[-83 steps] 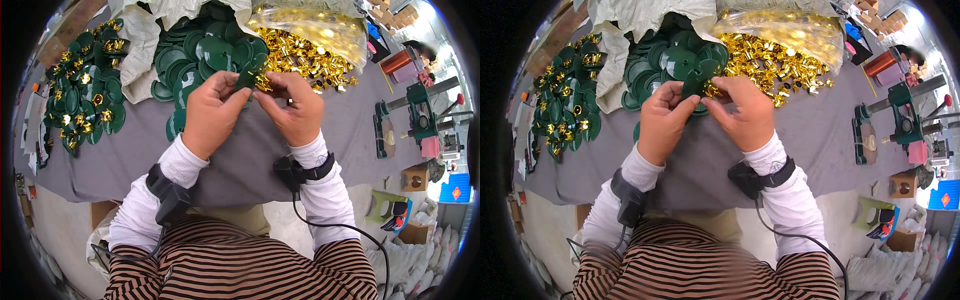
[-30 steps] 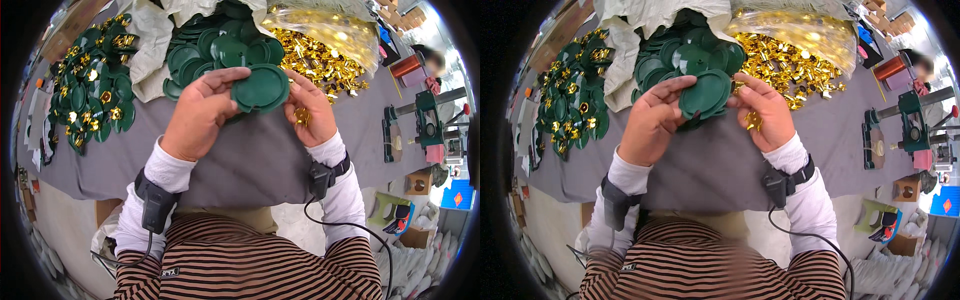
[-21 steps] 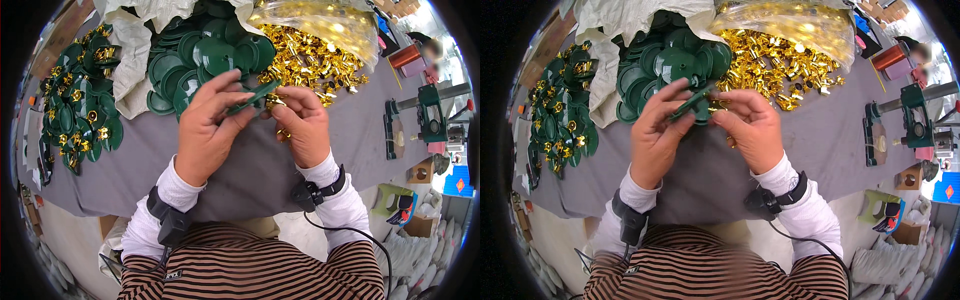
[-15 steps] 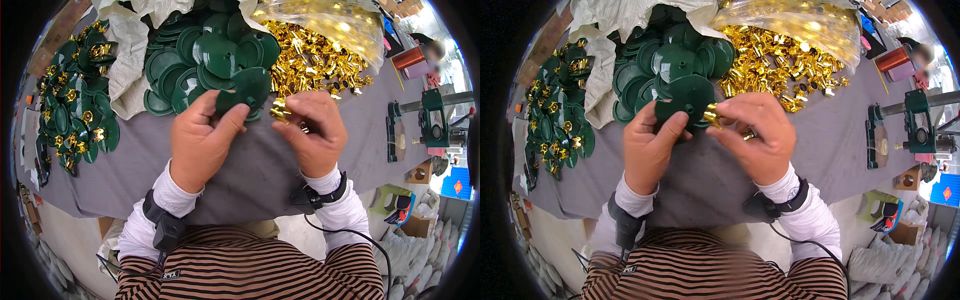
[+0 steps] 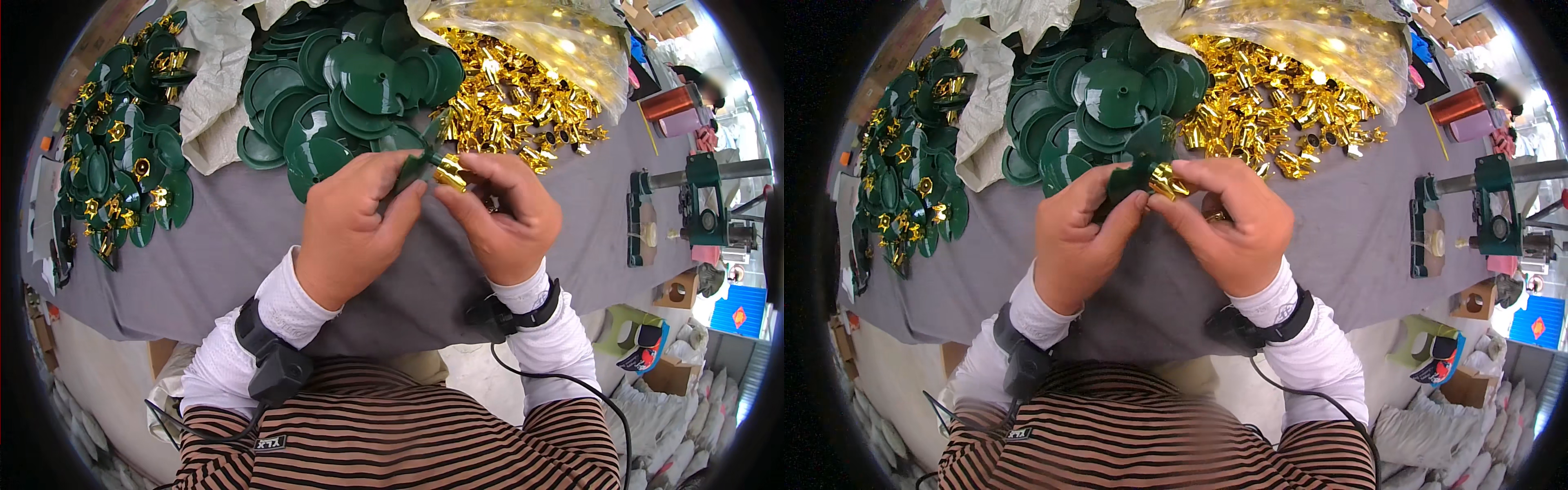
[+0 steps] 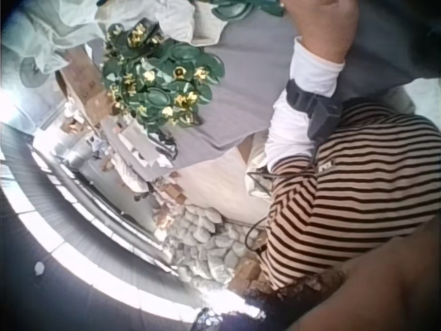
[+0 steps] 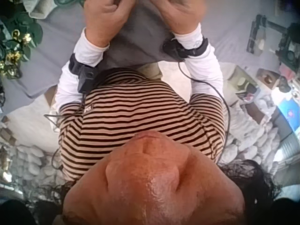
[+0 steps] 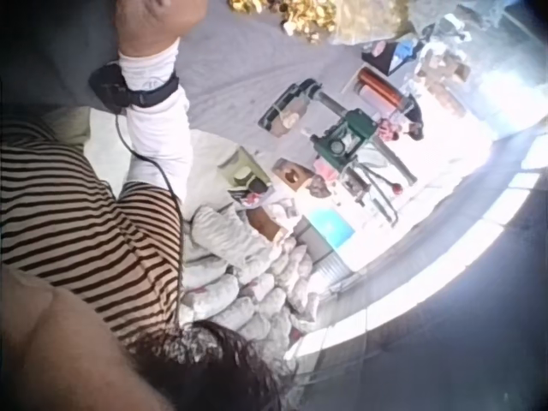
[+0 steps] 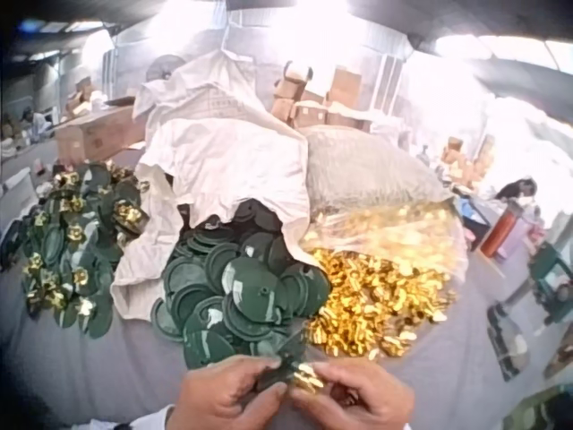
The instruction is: The person attaches gold plastic inserts to green plastic circular bases by hand.
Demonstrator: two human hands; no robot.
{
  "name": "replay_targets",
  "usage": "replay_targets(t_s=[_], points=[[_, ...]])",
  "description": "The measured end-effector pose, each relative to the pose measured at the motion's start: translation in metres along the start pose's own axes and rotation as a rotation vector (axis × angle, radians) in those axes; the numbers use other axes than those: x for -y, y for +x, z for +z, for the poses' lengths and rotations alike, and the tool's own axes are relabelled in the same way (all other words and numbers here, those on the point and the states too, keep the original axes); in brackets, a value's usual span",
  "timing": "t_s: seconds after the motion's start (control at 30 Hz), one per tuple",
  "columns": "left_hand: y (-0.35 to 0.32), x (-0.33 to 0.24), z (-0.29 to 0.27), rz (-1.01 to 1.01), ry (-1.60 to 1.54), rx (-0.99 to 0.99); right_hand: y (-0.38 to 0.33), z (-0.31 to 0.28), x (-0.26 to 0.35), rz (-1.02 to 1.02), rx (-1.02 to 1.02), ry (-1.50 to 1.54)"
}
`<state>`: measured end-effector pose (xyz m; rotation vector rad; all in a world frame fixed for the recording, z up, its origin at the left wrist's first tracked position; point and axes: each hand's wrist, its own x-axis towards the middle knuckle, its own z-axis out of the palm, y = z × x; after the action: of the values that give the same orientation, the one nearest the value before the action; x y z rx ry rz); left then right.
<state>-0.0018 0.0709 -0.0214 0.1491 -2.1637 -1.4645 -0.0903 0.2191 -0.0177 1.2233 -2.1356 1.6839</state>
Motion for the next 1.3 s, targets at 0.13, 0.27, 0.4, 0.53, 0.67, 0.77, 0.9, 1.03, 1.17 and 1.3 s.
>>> replay_targets(t_s=[0.13, 0.27, 0.4, 0.53, 0.67, 0.77, 0.9, 1.03, 1.17, 1.3], points=[[-0.003, -0.005, 0.006, 0.144, 0.048, -0.054, 0.003, 0.003, 0.013, 0.675, -0.065, 0.658], [-0.001, -0.001, 0.007, 0.394, 0.237, -0.131, -0.002, 0.007, 0.013, 0.693, -0.073, 0.658], [-0.003, -0.003, -0.009, 0.195, 0.251, -0.065, 0.009, 0.003, 0.001, 0.740, 0.088, 0.699], [0.027, -0.014, -0.085, -0.080, 0.379, -0.313, 0.012, -0.032, -0.037, 0.834, -0.012, 1.266], [0.071, -0.005, -0.219, 0.350, 0.916, -0.665, 0.014, -0.029, -0.056, 0.970, -0.163, 1.670], [0.061, -0.012, -0.210, 0.334, 0.890, -0.558, 0.022, -0.024, -0.029, 1.064, -0.383, 1.444], [0.018, -0.001, -0.102, 0.383, 0.704, 0.109, 0.010, -0.041, -0.045, 0.981, 0.083, 1.725], [0.012, 0.016, -0.076, 0.352, 0.826, 0.283, 0.013, -0.020, -0.022, 0.876, 0.021, 1.352], [0.016, 0.001, -0.081, 0.084, 0.686, 0.250, 0.015, -0.019, -0.007, 0.734, 0.045, 1.087], [0.015, -0.013, -0.054, -0.318, -0.003, 0.136, 0.007, -0.012, -0.008, 0.572, 0.007, 0.800]])
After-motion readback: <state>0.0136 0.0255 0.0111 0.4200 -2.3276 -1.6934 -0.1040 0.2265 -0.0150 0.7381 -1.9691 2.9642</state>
